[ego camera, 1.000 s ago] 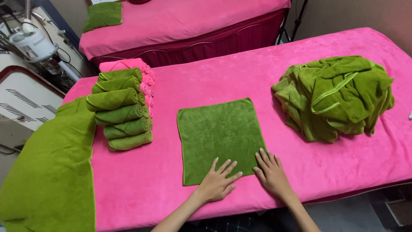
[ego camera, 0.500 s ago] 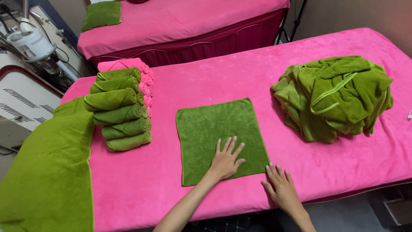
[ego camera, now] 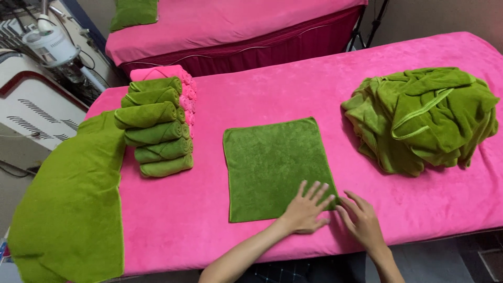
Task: Folding a green towel into a decorative shape on a spa treatment table.
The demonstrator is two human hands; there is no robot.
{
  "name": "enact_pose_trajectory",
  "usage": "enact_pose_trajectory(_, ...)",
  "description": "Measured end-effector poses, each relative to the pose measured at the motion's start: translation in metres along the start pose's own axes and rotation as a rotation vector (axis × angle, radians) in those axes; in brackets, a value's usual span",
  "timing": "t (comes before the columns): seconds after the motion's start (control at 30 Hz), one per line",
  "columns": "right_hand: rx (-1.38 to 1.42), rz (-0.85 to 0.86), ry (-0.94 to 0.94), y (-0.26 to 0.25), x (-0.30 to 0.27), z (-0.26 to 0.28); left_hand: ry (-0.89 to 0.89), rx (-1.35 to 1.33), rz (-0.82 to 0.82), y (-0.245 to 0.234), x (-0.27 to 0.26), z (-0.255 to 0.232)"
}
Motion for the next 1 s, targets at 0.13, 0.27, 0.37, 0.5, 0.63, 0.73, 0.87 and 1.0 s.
enact_pose_trajectory(0.13,0.110,0.183,-0.229,0.008,0.069,0.037,0.008,0.003,-0.032,0.017,0.013,-0.023)
enact_pose_trajectory(0.27,0.085,0.453,-0.574,0.025,0.125,0.086,0.028,0.014,-0.105,0.025,0.025,-0.033)
enact_pose_trajectory(0.37,0.047,0.654,-0.749,0.048,0.138,0.111,0.021,0.020,-0.143,0.036,0.028,-0.036)
enact_pose_trajectory(0.5,-0.116,0.720,-0.892,0.087,0.143,0.126,0.019,0.031,-0.197,0.045,0.035,-0.036)
enact_pose_trajectory(0.63,-0.125,0.690,-0.939,0.107,0.145,0.141,0.035,0.033,-0.228,0.055,0.041,-0.039)
enact_pose_trajectory(0.73,-0.095,0.647,-0.974,0.116,0.145,0.153,0.063,0.043,-0.264,0.064,0.039,-0.040)
enact_pose_trajectory(0.87,-0.031,0.670,-1.016,0.128,0.148,0.178,0.091,0.061,-0.317,0.071,0.038,-0.036)
enact_pose_trajectory(1.0,0.037,0.683,-1.032,0.144,0.147,0.206,0.123,0.158,-0.240,0.064,0.037,-0.032)
Point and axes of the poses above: each hand's wrist, its own x-axis towards the middle knuckle, its own y-axis out of the palm, z = x × y, the point moved 1 cm from there along x, towards the middle knuckle, and after that the axes turned 12 degrees about z, right-handed, at the moved point
